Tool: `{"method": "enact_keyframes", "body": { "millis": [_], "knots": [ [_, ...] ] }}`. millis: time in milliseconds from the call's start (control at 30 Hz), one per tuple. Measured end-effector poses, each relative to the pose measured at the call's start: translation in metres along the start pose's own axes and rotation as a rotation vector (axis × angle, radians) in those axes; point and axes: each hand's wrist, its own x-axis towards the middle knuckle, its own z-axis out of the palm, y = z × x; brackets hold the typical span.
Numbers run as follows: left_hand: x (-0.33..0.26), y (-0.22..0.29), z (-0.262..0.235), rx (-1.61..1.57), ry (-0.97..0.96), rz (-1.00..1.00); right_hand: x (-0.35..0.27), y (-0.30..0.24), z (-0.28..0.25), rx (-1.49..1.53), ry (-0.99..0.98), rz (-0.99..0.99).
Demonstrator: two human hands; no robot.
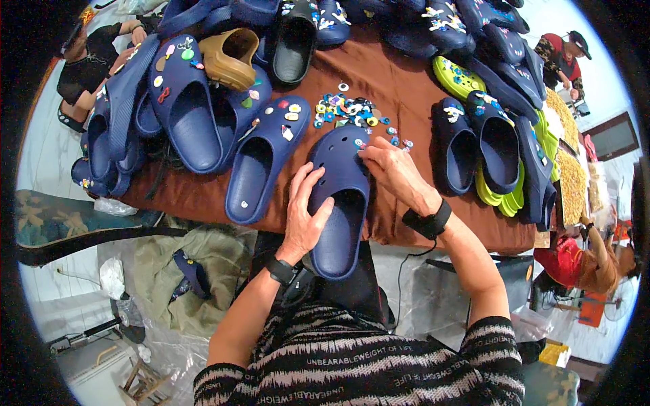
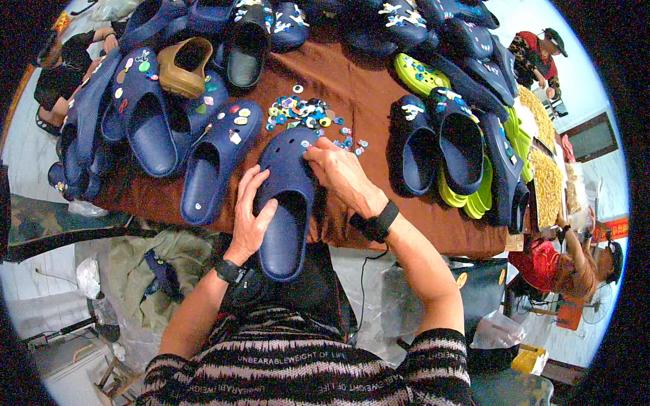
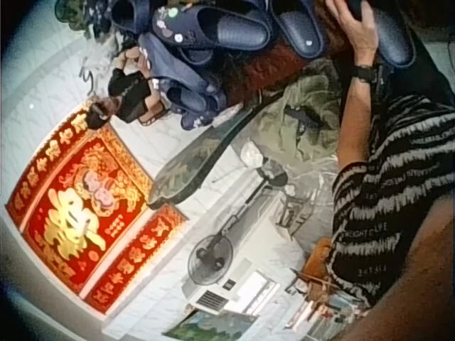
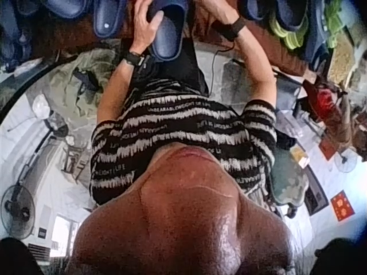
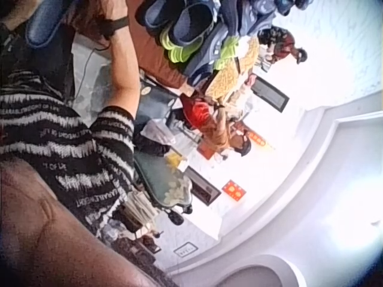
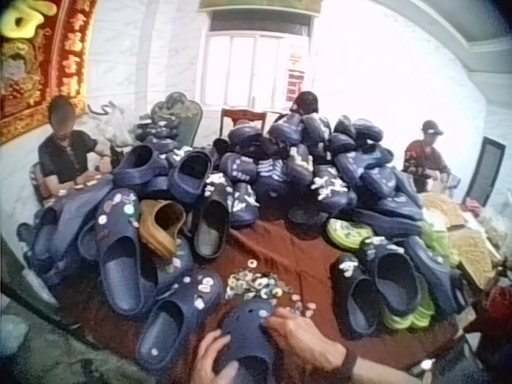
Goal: Attach decorative plastic charms into the holes of foam clogs.
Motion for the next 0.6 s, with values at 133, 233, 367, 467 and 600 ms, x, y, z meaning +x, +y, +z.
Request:
{"method": "enact_keyframes", "body": {
  "millis": [133, 233, 367, 467, 600],
  "knots": [
    [-0.001, 0.001, 0.0, -0.002, -0.003, -0.009, -0.002, 0.002, -0.001, 0.041, -0.062, 0.05],
    [0.0, 0.001, -0.001, 0.0, -0.006, -0.007, -0.007, 0.01, 0.005, 0.177, 0.047, -0.018],
    [-0.002, 0.0, -0.002, -0.032, 0.001, -0.025, -0.015, 0.02, 0.01, 0.53, 0.088, 0.348],
    [-0.002, -0.001, 0.0, -0.029, -0.008, -0.003, -0.018, 0.025, 0.012, 0.552, 0.187, 0.417],
    [-0.002, -0.001, -0.001, -0.015, -0.003, -0.005, -0.018, 0.035, 0.022, 0.435, 0.193, 0.309]
  ]
}}
